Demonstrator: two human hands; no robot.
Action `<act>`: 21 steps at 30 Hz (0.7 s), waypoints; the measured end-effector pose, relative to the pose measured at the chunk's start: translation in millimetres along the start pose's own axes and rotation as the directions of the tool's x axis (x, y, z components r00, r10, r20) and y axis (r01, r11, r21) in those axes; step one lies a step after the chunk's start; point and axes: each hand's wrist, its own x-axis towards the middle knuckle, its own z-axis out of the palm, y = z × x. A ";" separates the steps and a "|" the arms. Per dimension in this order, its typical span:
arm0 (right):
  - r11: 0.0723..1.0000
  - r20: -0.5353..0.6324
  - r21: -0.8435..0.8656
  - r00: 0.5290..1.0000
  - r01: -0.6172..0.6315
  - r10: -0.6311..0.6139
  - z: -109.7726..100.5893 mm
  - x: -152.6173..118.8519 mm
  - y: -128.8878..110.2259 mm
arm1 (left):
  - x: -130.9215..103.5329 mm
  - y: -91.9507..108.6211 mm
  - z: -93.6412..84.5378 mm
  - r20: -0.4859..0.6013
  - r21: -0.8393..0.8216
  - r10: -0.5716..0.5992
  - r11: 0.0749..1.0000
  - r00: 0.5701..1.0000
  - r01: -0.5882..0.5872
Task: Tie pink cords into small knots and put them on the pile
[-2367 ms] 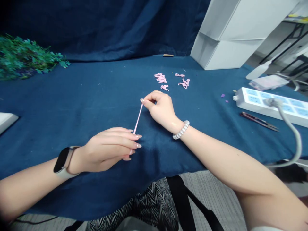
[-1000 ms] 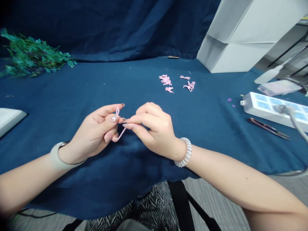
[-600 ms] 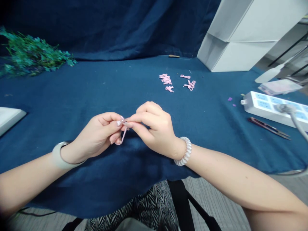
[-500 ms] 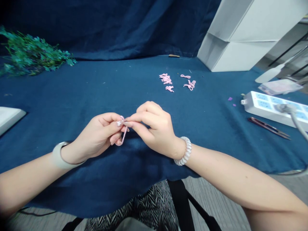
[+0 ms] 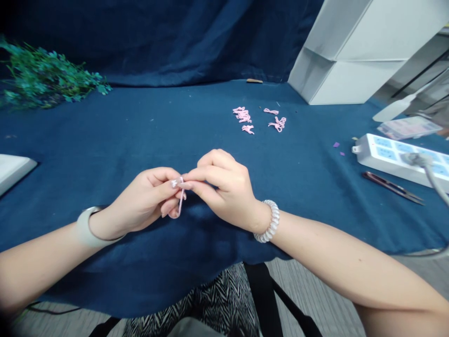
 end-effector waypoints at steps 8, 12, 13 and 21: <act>0.999 0.004 0.016 1.000 0.028 -0.028 -0.8 1.2 -1.3 | -0.1 1.3 -2.1 0.101 -0.036 -0.055 0.998 0.993 0.059; 0.999 0.002 0.018 0.999 0.034 -0.034 -1.2 1.2 -1.2 | -0.2 0.4 -2.4 0.140 -0.072 -0.079 0.993 0.987 0.090; 0.999 0.000 0.019 0.999 0.033 -0.033 -1.1 1.1 -1.0 | -0.3 0.1 -2.3 0.146 -0.080 -0.081 0.992 0.986 0.094; 0.998 0.008 0.025 0.998 0.060 -0.061 -0.6 0.7 -0.3 | -0.2 -1.3 -1.3 0.161 -0.097 -0.100 0.988 0.982 0.117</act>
